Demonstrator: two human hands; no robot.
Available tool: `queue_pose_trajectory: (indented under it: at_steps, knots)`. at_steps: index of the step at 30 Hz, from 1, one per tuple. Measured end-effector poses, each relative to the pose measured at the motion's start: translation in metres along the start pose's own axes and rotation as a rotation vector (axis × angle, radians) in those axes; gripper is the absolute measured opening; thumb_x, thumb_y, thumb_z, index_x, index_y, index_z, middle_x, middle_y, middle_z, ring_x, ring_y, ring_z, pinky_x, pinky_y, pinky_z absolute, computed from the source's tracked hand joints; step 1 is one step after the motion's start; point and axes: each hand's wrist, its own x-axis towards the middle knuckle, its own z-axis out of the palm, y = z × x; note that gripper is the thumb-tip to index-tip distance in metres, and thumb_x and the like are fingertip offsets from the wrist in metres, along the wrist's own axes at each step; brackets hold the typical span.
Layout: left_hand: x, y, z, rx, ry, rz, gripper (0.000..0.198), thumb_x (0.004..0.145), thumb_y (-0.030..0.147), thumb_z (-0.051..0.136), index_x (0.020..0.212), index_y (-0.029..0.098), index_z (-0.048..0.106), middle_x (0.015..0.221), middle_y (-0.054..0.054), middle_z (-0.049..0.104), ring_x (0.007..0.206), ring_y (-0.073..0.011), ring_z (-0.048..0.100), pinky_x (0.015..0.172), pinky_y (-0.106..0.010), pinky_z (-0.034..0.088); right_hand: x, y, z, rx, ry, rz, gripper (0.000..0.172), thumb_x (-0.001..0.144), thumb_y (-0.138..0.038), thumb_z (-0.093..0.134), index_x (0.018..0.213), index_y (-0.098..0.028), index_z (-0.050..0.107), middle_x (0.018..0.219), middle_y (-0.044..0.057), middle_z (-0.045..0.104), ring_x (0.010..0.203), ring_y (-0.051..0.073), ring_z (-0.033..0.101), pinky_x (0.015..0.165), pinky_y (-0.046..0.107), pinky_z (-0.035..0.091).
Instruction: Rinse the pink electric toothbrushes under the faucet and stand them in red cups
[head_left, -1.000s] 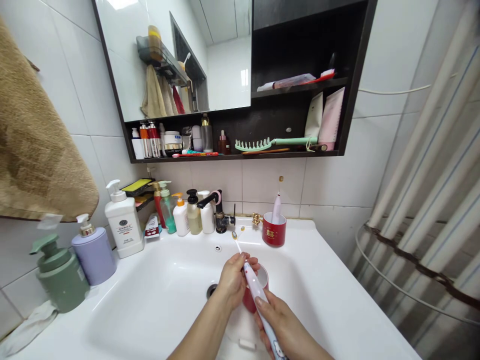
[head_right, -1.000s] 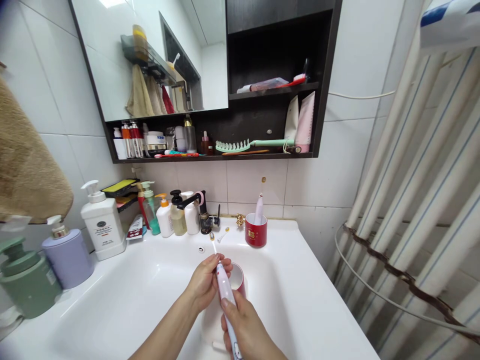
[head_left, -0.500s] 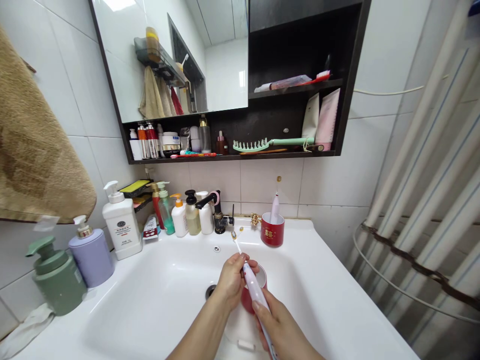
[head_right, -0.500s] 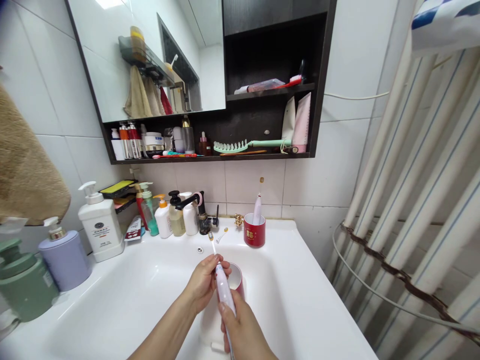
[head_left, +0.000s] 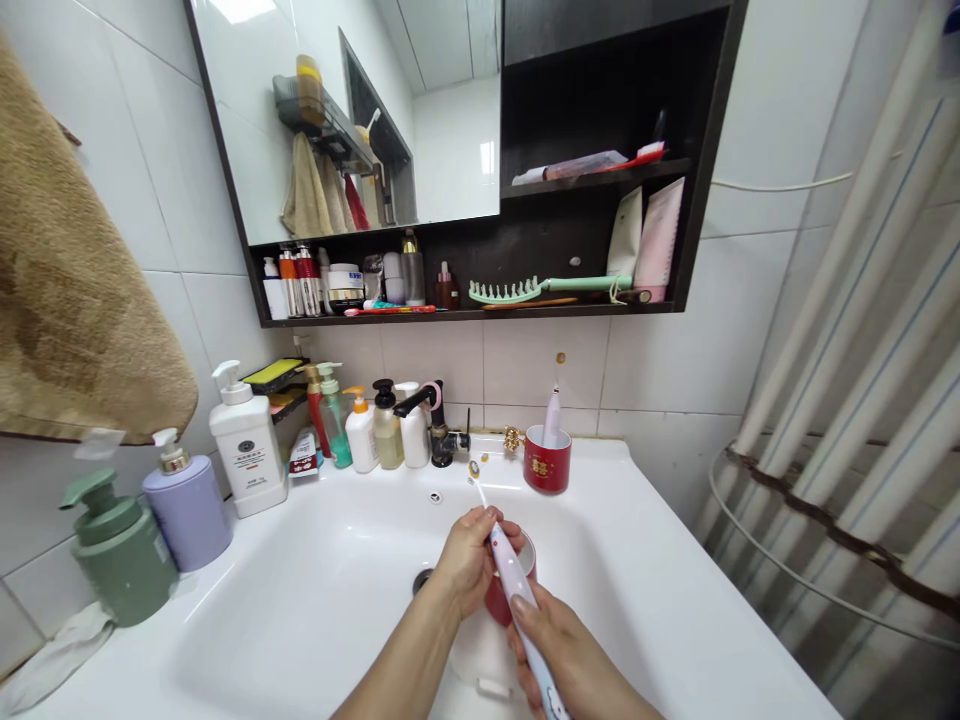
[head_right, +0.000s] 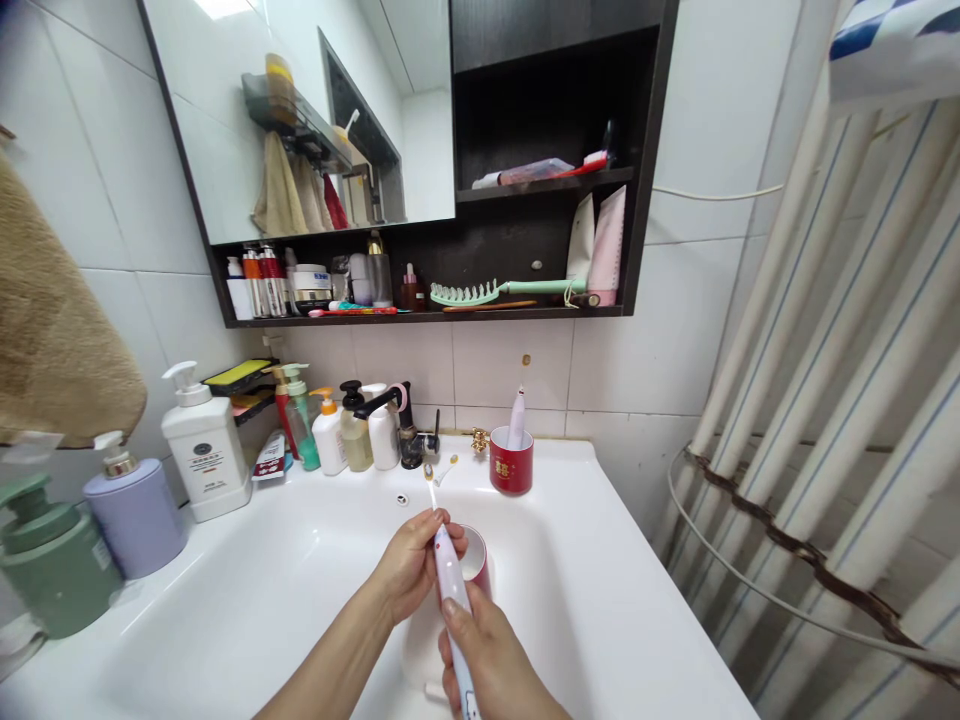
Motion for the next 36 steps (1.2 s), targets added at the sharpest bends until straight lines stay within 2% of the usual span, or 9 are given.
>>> queue_pose_trajectory:
  at_steps: [3, 7, 10, 16, 19, 22, 25, 32, 36]
  knots:
    - [0.000, -0.001, 0.000, 0.052, -0.004, 0.022, 0.019, 0.058, 0.030, 0.054, 0.061, 0.015, 0.041, 0.052, 0.001, 0.053, 0.048, -0.0098, 0.050, 0.048, -0.021, 0.035, 0.000, 0.002, 0.001, -0.081, 0.046, -0.063, 0.034, 0.064, -0.051, 0.040, 0.077, -0.021, 0.032, 0.047, -0.009, 0.036, 0.028, 0.003, 0.031, 0.028, 0.016, 0.021]
    - [-0.002, 0.000, 0.001, 0.062, 0.007, 0.027, 0.019, 0.059, 0.030, 0.053, 0.062, 0.015, 0.041, 0.052, 0.002, 0.052, 0.046, -0.0089, 0.050, 0.047, -0.020, 0.033, -0.004, -0.001, 0.003, 0.019, -0.042, 0.033, 0.033, 0.065, -0.053, 0.036, 0.072, -0.020, 0.033, 0.050, -0.008, 0.038, 0.029, 0.003, 0.032, 0.029, 0.016, 0.024]
    - [-0.003, 0.004, 0.002, 0.074, 0.031, 0.055, 0.018, 0.062, 0.031, 0.049, 0.065, 0.014, 0.044, 0.053, 0.000, 0.053, 0.048, -0.0093, 0.050, 0.050, -0.021, 0.035, -0.002, -0.011, 0.003, -0.008, -0.030, -0.068, 0.032, 0.067, -0.050, 0.036, 0.068, -0.018, 0.035, 0.049, -0.008, 0.039, 0.033, 0.003, 0.034, 0.035, 0.017, 0.027]
    - [0.001, 0.000, -0.009, 0.425, 0.164, 0.278, 0.009, 0.059, 0.022, 0.051, 0.065, 0.015, 0.048, 0.062, -0.002, 0.054, 0.057, -0.0113, 0.049, 0.055, -0.022, 0.034, 0.035, -0.048, -0.010, -0.191, 0.327, -0.386, 0.027, 0.071, -0.044, 0.034, 0.080, -0.019, 0.037, 0.065, -0.002, 0.046, 0.056, 0.008, 0.044, 0.054, 0.019, 0.037]
    - [-0.003, -0.013, -0.023, 0.761, 0.104, 0.414, 0.007, 0.056, 0.014, 0.051, 0.062, 0.018, 0.052, 0.065, -0.003, 0.054, 0.064, -0.0147, 0.048, 0.063, -0.025, 0.033, 0.058, -0.050, -0.017, -0.227, 0.340, -0.403, 0.028, 0.070, -0.043, 0.036, 0.084, -0.018, 0.037, 0.071, 0.000, 0.049, 0.068, 0.011, 0.046, 0.061, 0.021, 0.038]
    - [-0.009, -0.023, -0.035, 1.075, 0.023, 0.495, 0.020, 0.052, 0.007, 0.050, 0.066, 0.020, 0.055, 0.073, -0.004, 0.054, 0.074, -0.0189, 0.045, 0.070, -0.027, 0.030, 0.073, -0.036, -0.022, -0.294, 0.342, -0.372, 0.028, 0.067, -0.042, 0.039, 0.078, -0.016, 0.041, 0.064, -0.001, 0.049, 0.058, 0.011, 0.046, 0.053, 0.021, 0.036]
    - [-0.011, -0.026, -0.037, 1.304, -0.080, 0.476, 0.019, 0.053, 0.006, 0.045, 0.064, 0.019, 0.054, 0.076, -0.007, 0.054, 0.079, -0.0211, 0.043, 0.072, -0.029, 0.030, 0.079, -0.017, -0.024, -0.377, 0.337, -0.332, 0.025, 0.065, -0.040, 0.041, 0.066, -0.015, 0.046, 0.051, -0.003, 0.045, 0.047, 0.009, 0.041, 0.045, 0.021, 0.032]
    - [-0.013, -0.018, -0.022, 1.595, -0.194, 0.384, 0.029, 0.056, 0.006, 0.036, 0.079, 0.016, 0.051, 0.089, -0.005, 0.052, 0.087, -0.0179, 0.041, 0.074, -0.029, 0.032, 0.073, -0.006, -0.032, -0.498, 0.382, -0.276, 0.025, 0.063, -0.038, 0.042, 0.059, -0.014, 0.050, 0.048, -0.002, 0.048, 0.045, 0.010, 0.042, 0.043, 0.020, 0.032]
    - [-0.012, -0.015, -0.001, 1.646, -0.292, 0.497, 0.026, 0.058, 0.008, 0.039, 0.079, 0.016, 0.051, 0.088, -0.004, 0.052, 0.085, -0.0163, 0.042, 0.072, -0.027, 0.034, 0.060, -0.021, -0.050, -0.530, 0.418, -0.283, 0.028, 0.066, -0.039, 0.038, 0.064, -0.013, 0.049, 0.049, -0.002, 0.047, 0.043, 0.009, 0.042, 0.042, 0.020, 0.033]
